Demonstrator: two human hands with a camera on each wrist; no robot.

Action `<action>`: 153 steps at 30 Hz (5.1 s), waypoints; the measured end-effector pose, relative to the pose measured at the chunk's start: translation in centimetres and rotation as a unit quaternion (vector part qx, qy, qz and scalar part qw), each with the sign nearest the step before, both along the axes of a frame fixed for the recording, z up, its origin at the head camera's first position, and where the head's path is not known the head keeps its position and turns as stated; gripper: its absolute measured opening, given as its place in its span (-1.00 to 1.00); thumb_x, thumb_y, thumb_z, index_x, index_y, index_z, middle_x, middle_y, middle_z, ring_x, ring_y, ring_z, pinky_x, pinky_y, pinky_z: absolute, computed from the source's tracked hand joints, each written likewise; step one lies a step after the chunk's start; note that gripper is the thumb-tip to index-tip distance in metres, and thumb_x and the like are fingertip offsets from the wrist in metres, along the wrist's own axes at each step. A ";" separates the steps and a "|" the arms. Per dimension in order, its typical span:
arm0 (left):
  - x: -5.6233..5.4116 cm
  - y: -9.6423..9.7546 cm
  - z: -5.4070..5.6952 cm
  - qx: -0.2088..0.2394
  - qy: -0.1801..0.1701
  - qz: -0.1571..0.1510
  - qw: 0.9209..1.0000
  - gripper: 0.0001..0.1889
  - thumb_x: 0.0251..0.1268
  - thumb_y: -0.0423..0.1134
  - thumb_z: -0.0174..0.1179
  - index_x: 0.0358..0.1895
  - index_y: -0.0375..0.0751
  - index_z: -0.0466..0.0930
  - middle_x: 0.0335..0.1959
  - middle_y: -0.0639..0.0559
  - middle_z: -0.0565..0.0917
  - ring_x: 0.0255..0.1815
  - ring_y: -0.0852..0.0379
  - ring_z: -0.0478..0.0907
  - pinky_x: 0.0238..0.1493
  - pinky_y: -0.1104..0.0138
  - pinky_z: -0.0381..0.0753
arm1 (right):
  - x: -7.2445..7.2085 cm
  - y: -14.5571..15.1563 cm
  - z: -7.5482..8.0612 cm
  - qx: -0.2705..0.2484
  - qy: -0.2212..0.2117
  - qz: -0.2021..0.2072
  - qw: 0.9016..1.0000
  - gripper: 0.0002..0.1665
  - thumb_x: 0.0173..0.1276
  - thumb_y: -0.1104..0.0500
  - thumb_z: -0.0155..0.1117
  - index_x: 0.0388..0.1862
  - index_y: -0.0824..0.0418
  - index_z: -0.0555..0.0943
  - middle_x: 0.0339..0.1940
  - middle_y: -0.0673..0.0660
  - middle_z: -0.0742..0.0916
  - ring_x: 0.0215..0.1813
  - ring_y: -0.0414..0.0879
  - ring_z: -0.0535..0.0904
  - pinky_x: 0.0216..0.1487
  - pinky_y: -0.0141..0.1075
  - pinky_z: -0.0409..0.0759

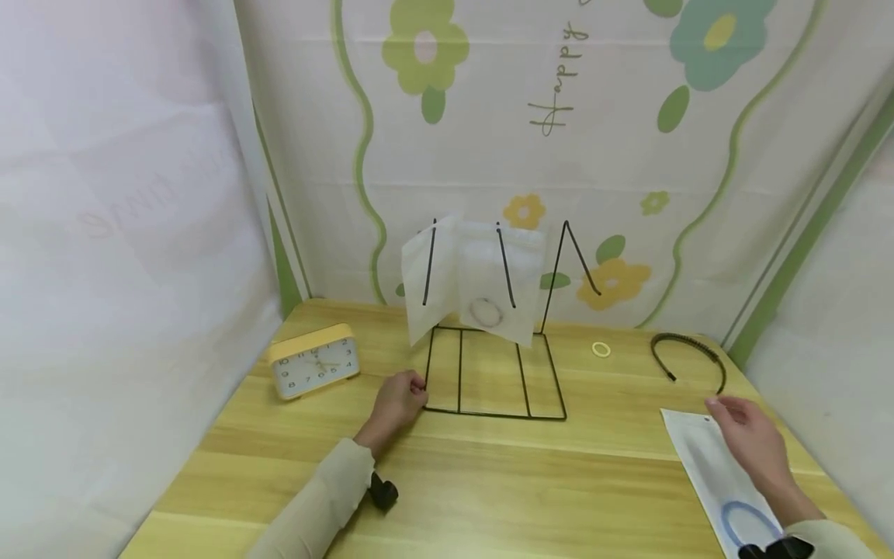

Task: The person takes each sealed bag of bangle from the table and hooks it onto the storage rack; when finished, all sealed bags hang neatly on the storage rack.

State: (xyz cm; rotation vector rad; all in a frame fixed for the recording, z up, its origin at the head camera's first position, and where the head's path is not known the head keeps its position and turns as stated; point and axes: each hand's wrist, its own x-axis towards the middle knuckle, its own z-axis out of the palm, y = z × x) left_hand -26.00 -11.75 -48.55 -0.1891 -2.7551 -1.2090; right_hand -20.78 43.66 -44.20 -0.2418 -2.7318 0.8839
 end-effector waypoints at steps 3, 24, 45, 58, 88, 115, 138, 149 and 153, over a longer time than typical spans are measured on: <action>-0.1 0.0 -0.1 0.002 -0.003 0.001 1.000 -0.87 0.14 -0.38 0.27 -0.22 -0.28 0.66 -0.43 0.04 0.64 -0.42 0.17 0.54 -0.33 0.29 0.58 | 0.6 2.2 -0.6 0.014 -0.032 -0.028 0.999 -0.16 0.50 -0.22 -0.05 0.28 0.55 0.32 0.16 0.61 0.49 0.03 0.39 0.48 -0.22 -0.10 0.38; 0.0 0.0 -0.1 0.000 0.011 0.000 1.000 -0.89 0.11 -0.40 0.30 -0.27 -0.29 0.66 -0.46 0.04 0.64 -0.44 0.18 0.54 -0.37 0.31 0.57 | 0.4 5.4 -3.0 0.091 -0.185 -0.130 0.970 0.12 0.32 -0.45 0.00 0.32 0.55 0.18 0.23 0.65 0.32 0.14 0.61 0.22 -0.17 0.28 0.40; 0.0 0.1 -0.1 -0.001 -0.003 0.001 1.000 -0.88 0.12 -0.38 0.29 -0.26 -0.29 0.65 -0.46 0.06 0.62 -0.44 0.18 0.51 -0.35 0.29 0.55 | -0.5 6.8 -3.1 0.079 -0.178 -0.156 0.968 -0.32 0.16 0.00 0.26 -0.01 0.57 0.40 -0.08 0.61 0.52 -0.10 0.48 0.43 -0.25 0.14 0.40; -0.2 0.1 0.0 -0.003 -0.006 0.007 1.000 -0.87 0.12 -0.37 0.30 -0.24 -0.28 0.66 -0.45 0.06 0.63 -0.42 0.18 0.53 -0.34 0.30 0.56 | -0.3 6.2 -3.0 0.057 -0.118 -0.151 0.980 -0.39 0.25 0.16 0.02 0.17 0.57 0.29 0.03 0.63 0.47 -0.03 0.53 0.41 -0.19 0.18 0.40; 0.0 0.0 0.2 -0.007 -0.005 0.012 1.000 -0.87 0.12 -0.37 0.31 -0.25 -0.28 0.66 -0.44 0.05 0.65 -0.42 0.18 0.55 -0.34 0.30 0.58 | 3.0 5.4 3.5 0.036 -0.001 -0.209 0.977 -0.38 0.48 -0.03 -0.05 0.21 0.47 0.46 0.14 0.47 0.54 0.17 0.44 0.42 -0.10 -0.04 0.40; 0.0 0.2 0.0 -0.015 -0.013 0.011 1.000 -0.86 0.14 -0.36 0.31 -0.21 -0.27 0.66 -0.39 0.04 0.66 -0.38 0.16 0.57 -0.30 0.28 0.60 | 6.7 -1.5 7.7 -0.232 0.114 -0.101 0.961 -0.56 0.37 0.17 0.27 -0.58 -0.40 0.57 -0.67 -0.45 0.62 -0.59 -0.54 0.50 -0.59 -0.60 0.45; -0.1 0.2 0.1 -0.010 -0.005 0.011 1.000 -0.86 0.14 -0.36 0.29 -0.22 -0.27 0.67 -0.43 0.06 0.64 -0.41 0.18 0.54 -0.33 0.29 0.58 | 5.5 -7.5 8.3 -0.493 0.171 0.144 0.841 -0.72 0.39 0.47 0.12 -0.33 0.23 0.74 -0.42 0.03 0.79 -0.44 -0.24 0.69 -0.45 -0.43 0.63; 0.0 0.2 0.1 -0.004 -0.014 0.012 1.000 -0.85 0.14 -0.37 0.31 -0.20 -0.27 0.66 -0.42 0.05 0.64 -0.40 0.17 0.55 -0.33 0.29 0.58 | 4.5 -10.0 9.3 -0.479 0.161 0.207 0.838 -0.77 0.43 0.42 0.09 -0.29 0.28 0.69 -0.39 0.04 0.78 -0.43 -0.22 0.68 -0.46 -0.43 0.61; -0.1 0.2 0.0 -0.003 -0.022 0.012 1.000 -0.85 0.15 -0.36 0.31 -0.21 -0.26 0.66 -0.41 0.05 0.64 -0.39 0.17 0.55 -0.33 0.29 0.58 | 4.1 -10.6 9.7 -0.473 0.161 0.212 0.840 -0.79 0.44 0.40 0.09 -0.27 0.28 0.68 -0.38 0.03 0.78 -0.43 -0.21 0.68 -0.46 -0.41 0.62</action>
